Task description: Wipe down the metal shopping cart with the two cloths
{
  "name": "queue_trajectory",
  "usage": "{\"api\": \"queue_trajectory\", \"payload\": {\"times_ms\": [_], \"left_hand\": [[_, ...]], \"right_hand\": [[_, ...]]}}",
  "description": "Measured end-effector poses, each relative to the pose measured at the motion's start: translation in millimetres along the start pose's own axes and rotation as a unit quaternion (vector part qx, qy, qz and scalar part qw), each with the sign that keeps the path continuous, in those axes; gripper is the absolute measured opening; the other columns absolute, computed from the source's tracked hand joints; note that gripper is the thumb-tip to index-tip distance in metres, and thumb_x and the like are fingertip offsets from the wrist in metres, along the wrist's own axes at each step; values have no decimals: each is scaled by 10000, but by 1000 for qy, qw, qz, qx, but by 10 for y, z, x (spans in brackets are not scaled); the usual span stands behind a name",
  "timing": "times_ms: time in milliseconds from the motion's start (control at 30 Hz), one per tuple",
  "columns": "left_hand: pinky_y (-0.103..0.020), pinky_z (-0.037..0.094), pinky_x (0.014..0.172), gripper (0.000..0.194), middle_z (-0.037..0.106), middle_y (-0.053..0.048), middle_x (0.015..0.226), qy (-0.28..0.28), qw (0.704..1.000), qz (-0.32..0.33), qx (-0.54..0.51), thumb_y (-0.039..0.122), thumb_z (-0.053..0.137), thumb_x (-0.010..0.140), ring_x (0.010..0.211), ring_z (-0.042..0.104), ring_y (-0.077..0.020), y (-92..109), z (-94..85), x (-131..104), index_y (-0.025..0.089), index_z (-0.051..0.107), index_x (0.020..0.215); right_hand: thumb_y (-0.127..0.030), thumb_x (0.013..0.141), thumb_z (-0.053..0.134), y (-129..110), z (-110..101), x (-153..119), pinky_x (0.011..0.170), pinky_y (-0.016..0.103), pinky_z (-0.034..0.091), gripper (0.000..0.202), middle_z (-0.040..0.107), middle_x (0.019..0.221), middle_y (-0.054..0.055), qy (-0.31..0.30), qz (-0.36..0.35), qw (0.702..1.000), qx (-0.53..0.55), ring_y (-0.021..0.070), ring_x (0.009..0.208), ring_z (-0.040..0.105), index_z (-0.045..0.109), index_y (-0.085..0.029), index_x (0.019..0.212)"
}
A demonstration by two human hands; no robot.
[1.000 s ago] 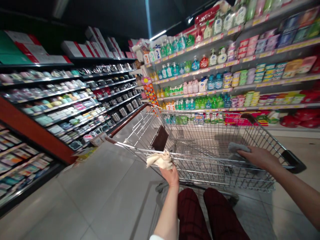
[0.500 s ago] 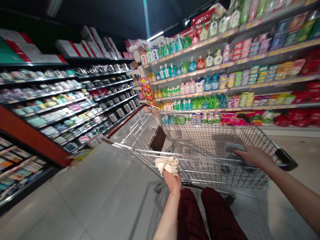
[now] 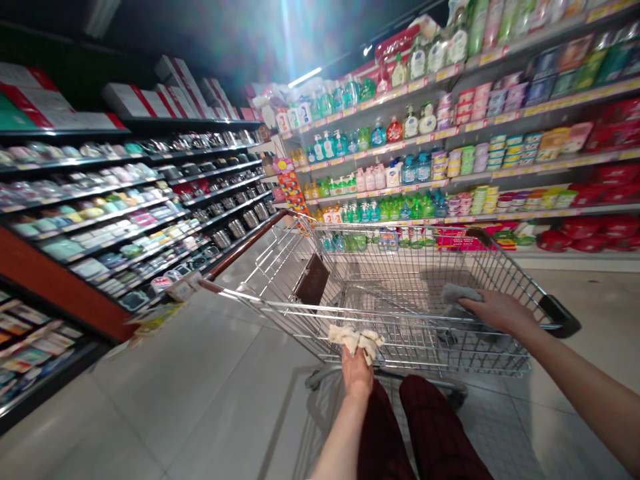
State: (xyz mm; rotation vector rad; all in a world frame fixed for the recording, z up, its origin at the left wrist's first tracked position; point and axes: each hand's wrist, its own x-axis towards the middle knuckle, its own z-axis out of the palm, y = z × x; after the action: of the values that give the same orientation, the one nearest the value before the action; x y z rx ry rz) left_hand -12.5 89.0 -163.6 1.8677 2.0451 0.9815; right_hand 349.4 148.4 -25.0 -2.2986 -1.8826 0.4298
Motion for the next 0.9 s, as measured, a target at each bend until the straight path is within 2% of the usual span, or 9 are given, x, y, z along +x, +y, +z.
{"api": "queue_trajectory", "payload": {"times_ms": [100,200,400,467,600,700,800,833,900], "left_hand": [[-517,329,1135,449,592,-166,1293,45,995,74,57,58,576,693,1353,398,-332,92,-93,92,136,676,1124],[-528,297,1149,464,586,-174,1302,61,989,102,83,89,553,739,1351,404,-330,110,-99,141,128,651,1191],[-505,432,1041,501,595,-235,1265,-68,988,37,133,56,564,675,1221,531,-365,-52,179,-51,74,664,1166],[-497,440,1036,508,604,-227,1248,-32,991,65,116,62,559,679,1217,531,-361,-41,195,-80,63,652,1178],[-536,380,1079,459,589,-185,1276,136,969,200,61,102,470,794,1311,437,-334,150,44,2,110,613,1230],[-524,385,1076,485,543,-201,1335,174,953,242,58,96,456,810,1326,418,-323,293,-49,77,97,562,1283],[-514,392,1073,502,540,-210,1336,146,952,257,84,85,469,797,1312,438,-323,284,-20,62,87,555,1291],[-513,396,1070,493,556,-201,1320,114,956,252,97,82,476,791,1297,456,-322,249,12,32,104,577,1273],[-493,419,1056,465,594,-161,1282,1,966,222,134,73,494,779,1244,510,-309,166,87,-51,163,635,1213]], "right_hand": [[-612,856,373,10,12,2,789,372,466,583,679,1098,143,2,2,1000,15,315,981,628,665,-181,1119],[-620,851,375,23,25,12,794,394,470,586,679,1089,149,7,6,1000,27,327,984,627,669,-190,1118],[-603,853,376,-12,17,8,817,395,464,567,671,1120,137,7,14,1000,22,321,1013,621,657,-218,1160],[-582,857,383,-30,11,-2,806,386,456,550,672,1119,142,9,21,1000,16,320,1005,621,662,-210,1151],[-566,854,408,-26,23,-9,781,369,442,522,680,1112,140,10,14,1000,17,315,992,621,676,-210,1126],[-575,855,412,-3,47,-2,764,372,425,534,678,1123,150,28,17,999,21,325,992,616,670,-214,1152],[-578,853,427,12,66,11,735,366,407,529,684,1101,160,34,17,999,30,323,963,618,677,-213,1144],[-574,853,433,14,71,16,727,365,401,522,686,1088,161,34,16,999,34,318,948,620,682,-212,1133],[-561,851,455,17,79,25,717,364,391,499,690,1065,164,38,13,998,41,309,923,620,691,-211,1118]]}}
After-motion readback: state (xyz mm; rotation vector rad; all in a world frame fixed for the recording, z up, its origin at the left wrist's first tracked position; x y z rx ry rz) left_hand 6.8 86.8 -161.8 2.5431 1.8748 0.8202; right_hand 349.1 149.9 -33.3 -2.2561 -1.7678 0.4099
